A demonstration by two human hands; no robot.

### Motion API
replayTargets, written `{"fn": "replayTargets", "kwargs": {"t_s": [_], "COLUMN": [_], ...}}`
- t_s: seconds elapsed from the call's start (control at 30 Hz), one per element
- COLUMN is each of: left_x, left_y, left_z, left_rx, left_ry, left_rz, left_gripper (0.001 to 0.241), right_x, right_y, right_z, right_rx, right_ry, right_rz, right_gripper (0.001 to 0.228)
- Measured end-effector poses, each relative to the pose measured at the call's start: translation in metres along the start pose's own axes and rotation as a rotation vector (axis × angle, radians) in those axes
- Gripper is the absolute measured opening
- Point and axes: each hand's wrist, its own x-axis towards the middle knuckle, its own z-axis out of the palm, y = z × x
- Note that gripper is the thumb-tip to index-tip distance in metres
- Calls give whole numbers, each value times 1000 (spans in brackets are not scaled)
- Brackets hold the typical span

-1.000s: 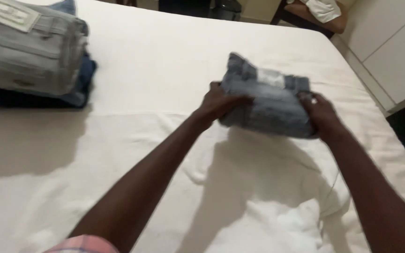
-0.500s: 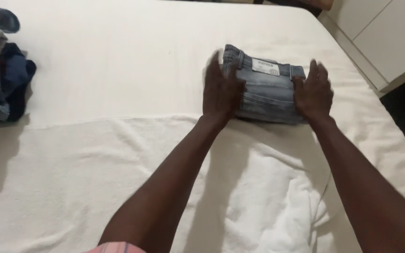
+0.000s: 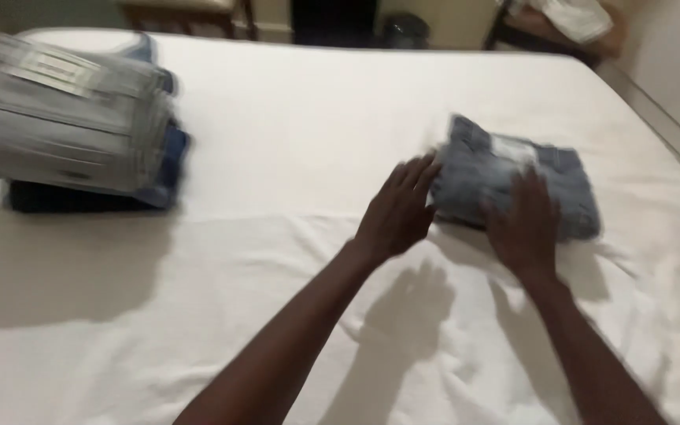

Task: The person folds jeans one at a time on a bed, smoothing each pair flat, folding the legs in and over, and stacking the finished pairs with the folded piles already on the bed. The video begins partway through folding a pair and ends as the last pair is placed on a stack.

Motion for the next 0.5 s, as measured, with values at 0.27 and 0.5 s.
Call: {"fn": "replayTargets", "kwargs": {"t_s": [0.27, 0.5], "left_x": [-92, -122], "left_y": [-65, -157], "left_z": [-192, -299], "left_rx": [146, -527], "left_ry": [540, 1108], "left_rz": [-472, -1753], "left_gripper": [53, 116], "right_x": [-97, -143], "right_y": [-145, -209], "right_z": [5, 53], "right_rx": [307, 271], "right_ry": [-130, -434], "right_rz": [-231, -411], "right_gripper": [61, 55]}}
